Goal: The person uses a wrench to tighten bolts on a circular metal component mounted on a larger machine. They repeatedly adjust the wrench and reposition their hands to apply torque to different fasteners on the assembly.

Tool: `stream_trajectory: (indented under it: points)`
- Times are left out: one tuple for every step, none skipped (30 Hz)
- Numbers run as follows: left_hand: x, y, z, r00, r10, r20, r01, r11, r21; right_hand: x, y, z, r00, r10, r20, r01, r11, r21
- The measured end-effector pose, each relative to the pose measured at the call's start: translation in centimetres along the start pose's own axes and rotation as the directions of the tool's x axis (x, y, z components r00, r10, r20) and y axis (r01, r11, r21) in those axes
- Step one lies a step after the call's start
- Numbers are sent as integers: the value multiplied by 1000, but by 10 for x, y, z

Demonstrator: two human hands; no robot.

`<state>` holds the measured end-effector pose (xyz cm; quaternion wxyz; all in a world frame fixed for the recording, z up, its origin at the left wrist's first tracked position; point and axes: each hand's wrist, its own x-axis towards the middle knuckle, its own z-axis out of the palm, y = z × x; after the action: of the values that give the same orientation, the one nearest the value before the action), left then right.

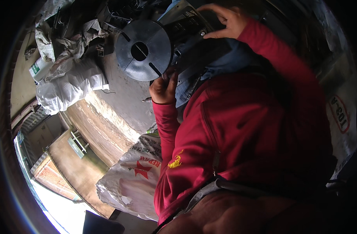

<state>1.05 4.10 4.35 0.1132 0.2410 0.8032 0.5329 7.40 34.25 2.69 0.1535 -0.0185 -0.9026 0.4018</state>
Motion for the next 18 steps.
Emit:
stream_trajectory:
  points:
    - [2, 0, -3, 1000, 30, 1, -30, 998, 57, -7, -8, -2, 1000, -17, -5, 17, 998, -66]
    - [5, -1, -4, 998, 63, 10, -64, 992, 112, -12, -14, -4, 999, -30, -15, 28, 991, -134]
    - [9, -1, -3, 995, 97, 32, -101, 981, 163, -15, -20, 6, 952, -243, -189, 227, 969, -102]
    - [13, -6, -1, 988, 149, 30, -152, 969, 196, -18, -18, 23, 921, -314, -230, 310, 949, -52]
    - [15, -16, 1, 981, 195, 22, -194, 953, 233, -18, -26, 29, 907, -359, -220, 355, 933, -60]
    - [18, -25, 3, 969, 248, 18, -243, 931, 274, -18, -35, 35, 887, -406, -218, 401, 913, -69]
    - [21, -31, 5, 974, 226, -35, -207, 938, 276, -17, -40, 43, 904, -379, -199, 378, 925, -45]
    - [23, -28, 8, 980, 193, -38, -181, 960, 213, -14, -40, 55, 902, -359, -238, 360, 932, -43]
    - [27, -23, 11, 986, 163, -39, -156, 977, 146, -10, -42, 61, 907, -349, -236, 342, 937, -69]
    - [30, -20, 14, 991, 132, -37, -129, 989, 78, -7, -43, 64, 912, -338, -234, 325, 941, -94]
    - [31, -20, 17, 985, 162, -59, -160, 986, 38, -5, -45, 67, 914, -337, -227, 318, 941, -117]
    - [32, -21, 23, 978, 191, -83, -192, 981, -2, -4, -47, 69, 916, -335, -221, 311, 940, -138]
    - [33, -21, 25, 970, 219, -107, -224, 974, -41, -3, -49, 71, 918, -334, -214, 304, 939, -160]
    - [34, -22, 24, 969, 227, -97, -228, 974, -9, -3, -50, 73, 924, -326, -201, 292, 940, -178]
    - [35, -25, 22, 968, 234, -88, -233, 972, 23, -3, -51, 74, 930, -317, -188, 281, 939, -196]
    - [36, -28, 20, 967, 242, -78, -238, 970, 55, -2, -51, 76, 935, -309, -174, 270, 939, -214]
    - [37, -29, 22, 971, 221, -96, -223, 975, -16, -2, -52, 81, 936, -308, -172, 267, 937, -226]
    - [37, -30, 25, 974, 198, -113, -208, 974, -87, -2, -51, 86, 942, -297, -154, 257, 938, -235]
